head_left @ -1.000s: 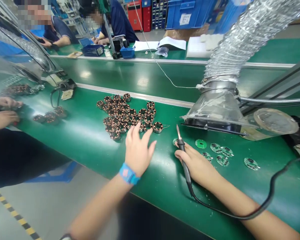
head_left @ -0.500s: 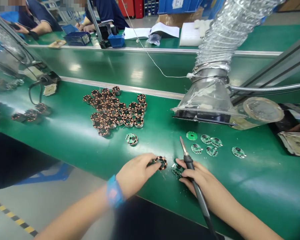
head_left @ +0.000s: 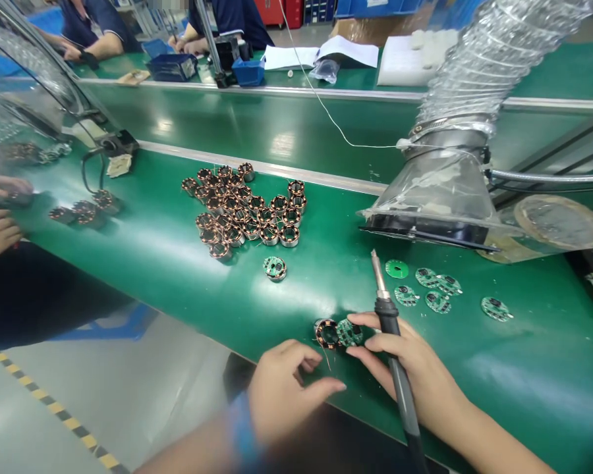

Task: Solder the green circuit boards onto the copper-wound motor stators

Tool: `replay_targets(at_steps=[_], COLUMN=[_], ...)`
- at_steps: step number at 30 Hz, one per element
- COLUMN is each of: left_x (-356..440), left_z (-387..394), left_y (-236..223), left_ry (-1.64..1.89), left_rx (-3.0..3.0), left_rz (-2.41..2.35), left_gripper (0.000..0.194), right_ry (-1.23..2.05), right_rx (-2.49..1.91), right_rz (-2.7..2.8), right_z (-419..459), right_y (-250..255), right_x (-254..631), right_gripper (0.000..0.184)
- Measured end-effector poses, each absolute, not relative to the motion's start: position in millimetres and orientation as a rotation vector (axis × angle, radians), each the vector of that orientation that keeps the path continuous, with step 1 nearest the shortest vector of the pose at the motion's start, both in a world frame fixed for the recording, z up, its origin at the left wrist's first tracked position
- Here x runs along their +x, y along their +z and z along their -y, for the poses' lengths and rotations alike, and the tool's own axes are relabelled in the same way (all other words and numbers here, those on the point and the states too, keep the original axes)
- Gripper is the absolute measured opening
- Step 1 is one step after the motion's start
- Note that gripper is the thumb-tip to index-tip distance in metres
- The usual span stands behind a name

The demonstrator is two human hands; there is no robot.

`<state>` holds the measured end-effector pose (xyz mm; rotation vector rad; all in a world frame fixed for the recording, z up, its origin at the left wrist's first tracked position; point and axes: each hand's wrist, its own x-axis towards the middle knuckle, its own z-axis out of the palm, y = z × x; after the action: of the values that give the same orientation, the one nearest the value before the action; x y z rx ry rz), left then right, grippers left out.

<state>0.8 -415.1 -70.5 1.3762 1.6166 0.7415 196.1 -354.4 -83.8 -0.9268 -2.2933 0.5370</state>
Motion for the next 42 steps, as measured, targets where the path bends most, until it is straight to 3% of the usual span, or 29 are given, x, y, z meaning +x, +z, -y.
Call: replay_targets(at_steps=[7,12,18,26,35,42], left_x=[-2,-4,8,-4,-12,-14], left_z=[408,409,403,398,402,400], left_y=[-73,-72,-92,-85,-85,-81], left_ry=[0.611,0.916,1.277,0.970,1.165,1.082], left_rx=[0.958,1.393,1.757,2.154,1.533,0.935], left_rz=[-1.475,-1.679,-1.602,-1.571,-1.495,-1.424], left_gripper=[0.016,0.014,0.012,0.027,0.018,0.007], right_ry=[0.626,0.654,0.638,0.675,0.670,0.619], right_rx=[-0.910,-0.921,-0.931,-0.935,-0.962,-0.969], right_rz=[2.306,2.287,2.260,2.269,2.254,2.244], right_z=[353,354,357,357,360,363], right_y=[-83,-81,-84,-86,-85,-87], right_x=[172,170,167,168,167,167], right_gripper=[0.020,0.024,0.026,0.026,0.026,0.032])
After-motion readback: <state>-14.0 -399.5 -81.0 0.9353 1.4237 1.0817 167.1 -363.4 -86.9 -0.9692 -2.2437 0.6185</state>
